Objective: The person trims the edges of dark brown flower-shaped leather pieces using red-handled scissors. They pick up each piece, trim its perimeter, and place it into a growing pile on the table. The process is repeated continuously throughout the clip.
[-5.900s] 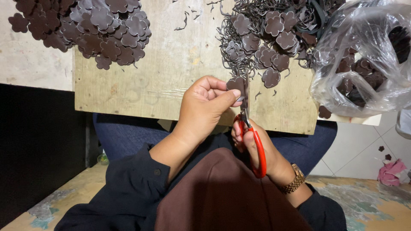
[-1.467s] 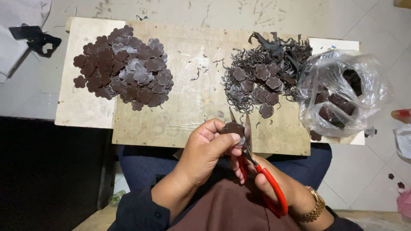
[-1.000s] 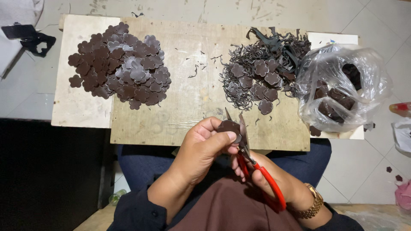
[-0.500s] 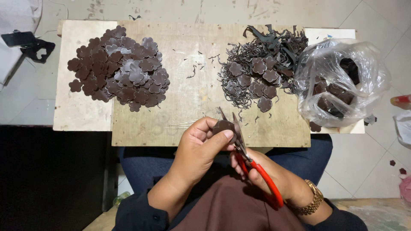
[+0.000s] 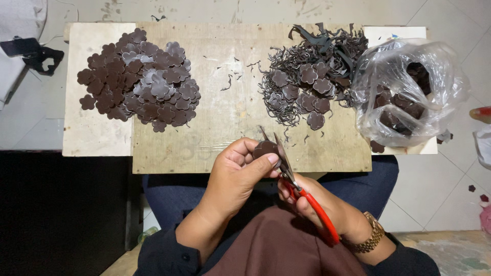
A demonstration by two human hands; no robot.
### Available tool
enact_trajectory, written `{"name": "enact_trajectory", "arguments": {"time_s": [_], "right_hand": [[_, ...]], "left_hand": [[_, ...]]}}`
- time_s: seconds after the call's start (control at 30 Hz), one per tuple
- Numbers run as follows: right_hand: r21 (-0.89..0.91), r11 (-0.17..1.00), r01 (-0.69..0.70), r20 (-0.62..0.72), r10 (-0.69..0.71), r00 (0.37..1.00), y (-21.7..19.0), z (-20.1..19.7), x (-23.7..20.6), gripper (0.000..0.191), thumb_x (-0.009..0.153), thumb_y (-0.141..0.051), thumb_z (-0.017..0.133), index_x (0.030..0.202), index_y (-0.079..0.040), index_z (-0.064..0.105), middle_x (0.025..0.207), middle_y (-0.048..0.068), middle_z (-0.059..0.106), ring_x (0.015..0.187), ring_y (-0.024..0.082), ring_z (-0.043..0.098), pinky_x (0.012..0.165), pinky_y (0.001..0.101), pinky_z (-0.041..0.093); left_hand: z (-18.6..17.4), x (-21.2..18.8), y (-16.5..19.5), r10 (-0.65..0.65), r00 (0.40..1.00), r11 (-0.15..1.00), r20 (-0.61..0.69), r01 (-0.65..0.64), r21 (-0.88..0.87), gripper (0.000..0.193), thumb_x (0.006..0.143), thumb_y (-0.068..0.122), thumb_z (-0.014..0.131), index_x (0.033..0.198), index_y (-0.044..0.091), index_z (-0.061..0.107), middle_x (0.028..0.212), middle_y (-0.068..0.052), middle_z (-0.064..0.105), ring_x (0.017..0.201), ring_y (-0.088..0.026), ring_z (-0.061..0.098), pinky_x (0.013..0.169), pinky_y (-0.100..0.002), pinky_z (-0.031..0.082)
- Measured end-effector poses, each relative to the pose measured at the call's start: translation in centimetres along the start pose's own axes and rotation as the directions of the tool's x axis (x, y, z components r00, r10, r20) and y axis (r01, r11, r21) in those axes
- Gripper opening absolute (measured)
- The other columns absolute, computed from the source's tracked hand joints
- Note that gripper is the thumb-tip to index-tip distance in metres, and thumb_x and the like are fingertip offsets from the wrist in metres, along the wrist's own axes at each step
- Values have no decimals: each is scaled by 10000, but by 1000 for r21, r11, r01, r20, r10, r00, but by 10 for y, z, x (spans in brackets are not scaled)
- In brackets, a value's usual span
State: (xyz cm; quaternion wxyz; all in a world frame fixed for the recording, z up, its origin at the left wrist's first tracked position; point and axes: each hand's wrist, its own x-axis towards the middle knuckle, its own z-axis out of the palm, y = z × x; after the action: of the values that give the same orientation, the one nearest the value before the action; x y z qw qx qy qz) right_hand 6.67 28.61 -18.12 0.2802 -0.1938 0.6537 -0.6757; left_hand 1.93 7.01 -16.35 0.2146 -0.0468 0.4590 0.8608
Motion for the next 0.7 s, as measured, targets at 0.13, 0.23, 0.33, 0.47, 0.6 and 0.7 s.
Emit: {"name": "enact_trajectory", "arguments": {"time_s": [0.13,0.23,0.33,0.47,0.6,0.7], "right_hand": [[90,996,0,42,-4,999,4,3,1,868,994,-719,444,1415,40,429,1056,49,516,879,143,481,800,283,482],[126,992,15,66,-23,998,5,4,0,870,1003,-714,453,1436,39,401,1109,58,522,931,154,508,839,301,503],[105,994,19,74,-27,997,6,2,0,870,1007,-719,447,1434,38,410,1061,46,513,903,139,488,819,289,496],[118,992,-43,52,38,998,7,0,-2,853,985,-733,450,1346,40,458,1005,36,485,836,123,448,751,263,457],[47,999,-27,15,26,1000,10,0,0,861,966,-764,434,1337,12,469,982,25,483,829,111,441,739,248,446],[74,997,-25,32,23,999,10,0,1,819,985,-761,448,1248,13,513,1013,37,496,869,123,461,777,265,458]], "left_hand": [[-2,-2,2,-76,996,996,43,78,-47,101,966,58,701,1011,2,630,877,-74,708,752,-120,676,711,-265,583],[-3,-3,2,-121,990,989,71,126,-75,100,960,79,697,976,11,625,806,-74,696,664,-139,673,625,-289,585],[-2,-3,0,-110,994,994,29,110,-17,86,954,77,697,978,18,639,833,-62,703,714,-106,663,671,-262,575],[-3,0,-3,-70,998,997,-3,70,11,74,949,65,695,986,23,646,887,-47,715,776,-88,667,739,-243,573],[-3,0,-5,0,1000,1000,24,0,23,88,977,62,696,1022,24,630,892,-51,707,803,-83,653,765,-232,555],[-1,0,-5,60,998,998,16,-60,16,105,964,40,693,1024,8,613,896,-63,702,778,-104,658,721,-255,560]]}}
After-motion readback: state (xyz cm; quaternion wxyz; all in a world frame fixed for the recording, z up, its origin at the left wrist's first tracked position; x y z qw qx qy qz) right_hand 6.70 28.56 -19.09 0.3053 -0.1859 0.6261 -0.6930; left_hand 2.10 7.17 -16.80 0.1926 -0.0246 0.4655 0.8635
